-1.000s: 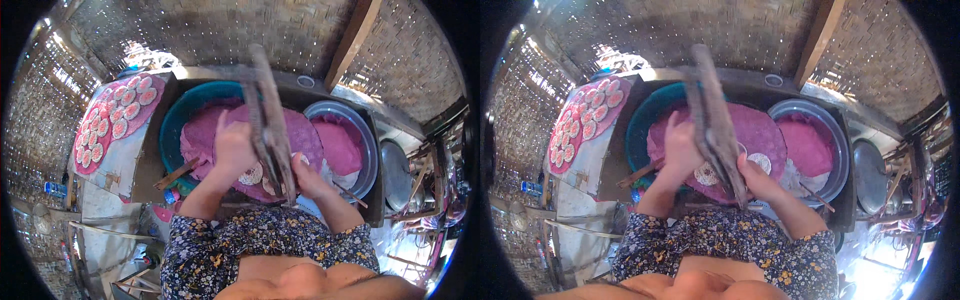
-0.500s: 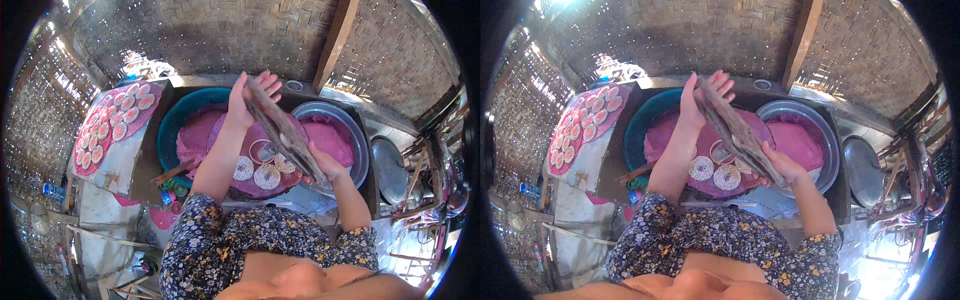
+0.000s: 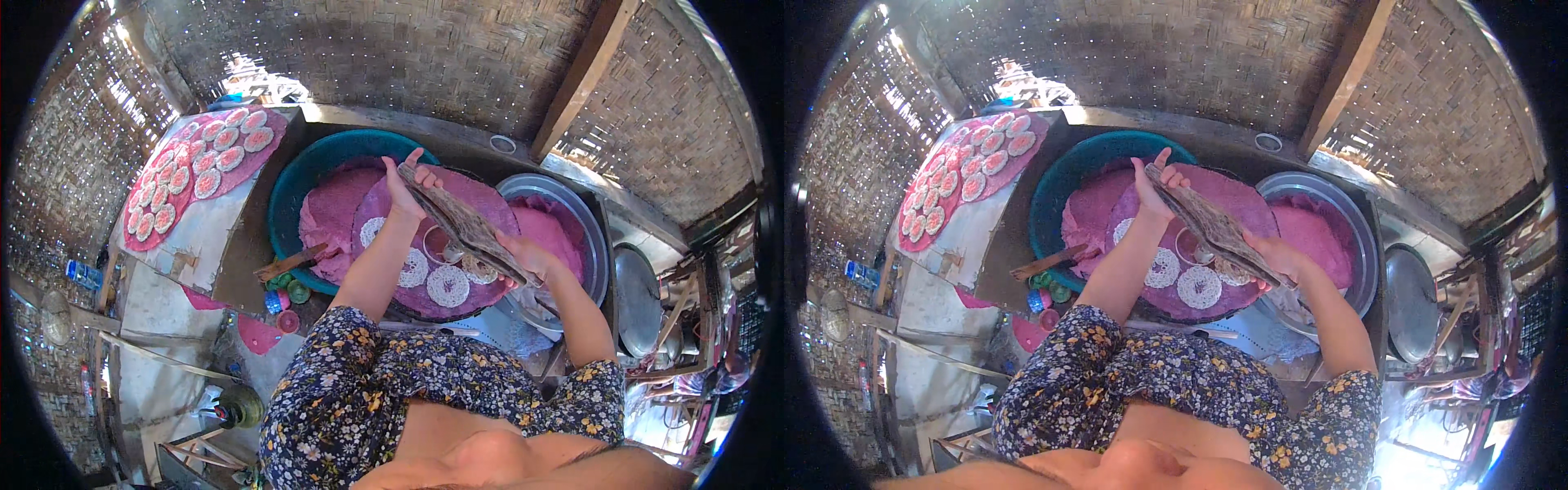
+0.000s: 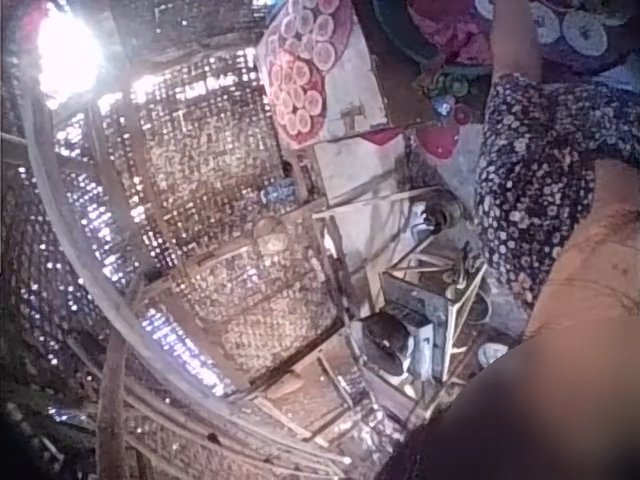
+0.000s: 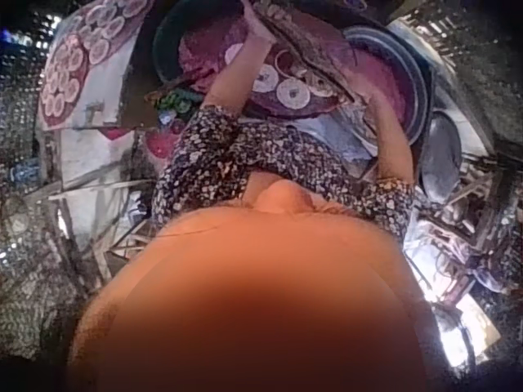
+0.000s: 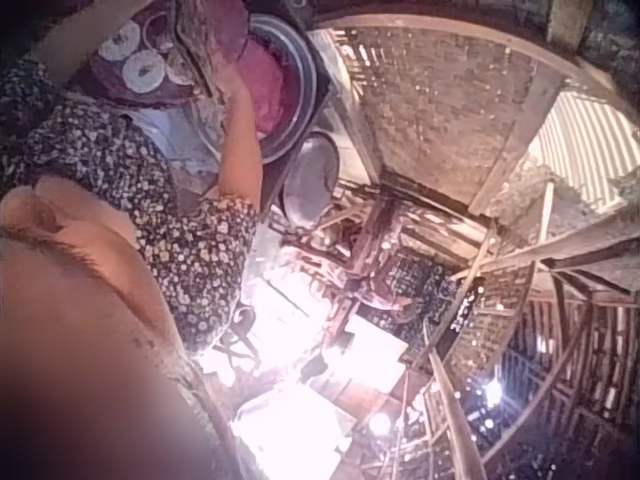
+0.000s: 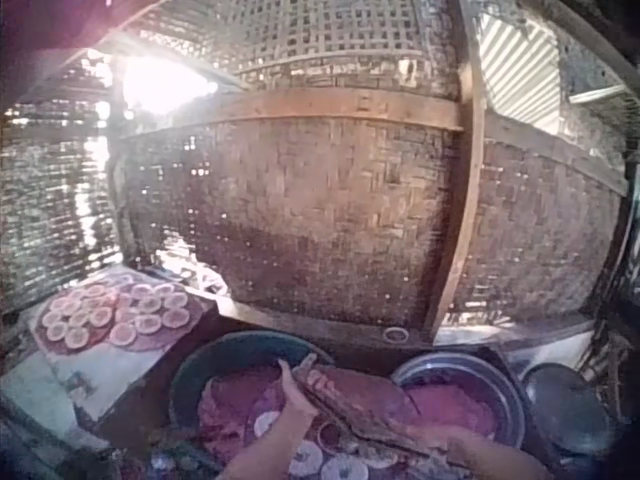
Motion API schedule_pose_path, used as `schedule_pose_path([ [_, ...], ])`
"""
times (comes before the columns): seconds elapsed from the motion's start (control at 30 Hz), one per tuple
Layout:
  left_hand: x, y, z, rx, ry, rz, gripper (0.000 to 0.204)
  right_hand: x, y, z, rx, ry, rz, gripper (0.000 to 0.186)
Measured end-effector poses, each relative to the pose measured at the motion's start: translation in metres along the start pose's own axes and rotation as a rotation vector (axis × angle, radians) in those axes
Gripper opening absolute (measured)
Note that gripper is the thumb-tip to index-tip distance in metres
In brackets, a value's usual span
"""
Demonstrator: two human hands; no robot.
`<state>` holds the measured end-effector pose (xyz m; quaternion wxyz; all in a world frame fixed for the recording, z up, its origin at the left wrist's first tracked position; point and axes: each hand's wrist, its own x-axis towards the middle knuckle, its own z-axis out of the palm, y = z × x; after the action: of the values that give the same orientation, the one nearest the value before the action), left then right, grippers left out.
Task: The person uses a wooden mold to scoop a white dough-like mixture from a metal basin and presses it into a pink cloth-lined tray. They repeatedly form circular, ring-shaped cakes, arranging them in rows on the tray. The process involves scooping, filling the mold, and tapping it to release the formed cake onto the cloth.
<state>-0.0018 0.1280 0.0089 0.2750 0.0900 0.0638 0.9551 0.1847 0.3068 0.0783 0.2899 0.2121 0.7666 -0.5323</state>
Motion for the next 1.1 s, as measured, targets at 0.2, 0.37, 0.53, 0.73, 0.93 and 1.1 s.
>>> schedule_pose_path([
  [0.2,0.004,0.021,0.004,0.038,-0.051,0.005,0.068,0.011,-0.003,0.018,-0.013,0.083,-0.042,0.062],
  [0.37,0.019,0.031,0.005,0.057,-0.133,0.003,0.07,0.028,-0.004,0.024,-0.116,0.187,-0.231,0.062],
  [0.53,0.03,0.03,0.0,0.04,-0.235,-0.046,0.073,0.025,-0.002,0.027,-0.208,0.33,-0.316,0.059],
  [0.73,0.013,0.014,0.013,0.428,0.086,-0.388,0.064,0.019,0.006,0.025,-0.008,0.256,-0.396,0.057],
  [0.93,-0.032,-0.007,-0.013,1.293,-0.007,-0.45,0.055,0.015,0.001,0.026,-0.09,0.353,-0.49,0.058],
  [1.1,-0.037,-0.01,-0.006,1.368,0.197,-0.532,0.062,0.026,0.012,0.025,-0.017,0.414,-0.413,0.059],
])
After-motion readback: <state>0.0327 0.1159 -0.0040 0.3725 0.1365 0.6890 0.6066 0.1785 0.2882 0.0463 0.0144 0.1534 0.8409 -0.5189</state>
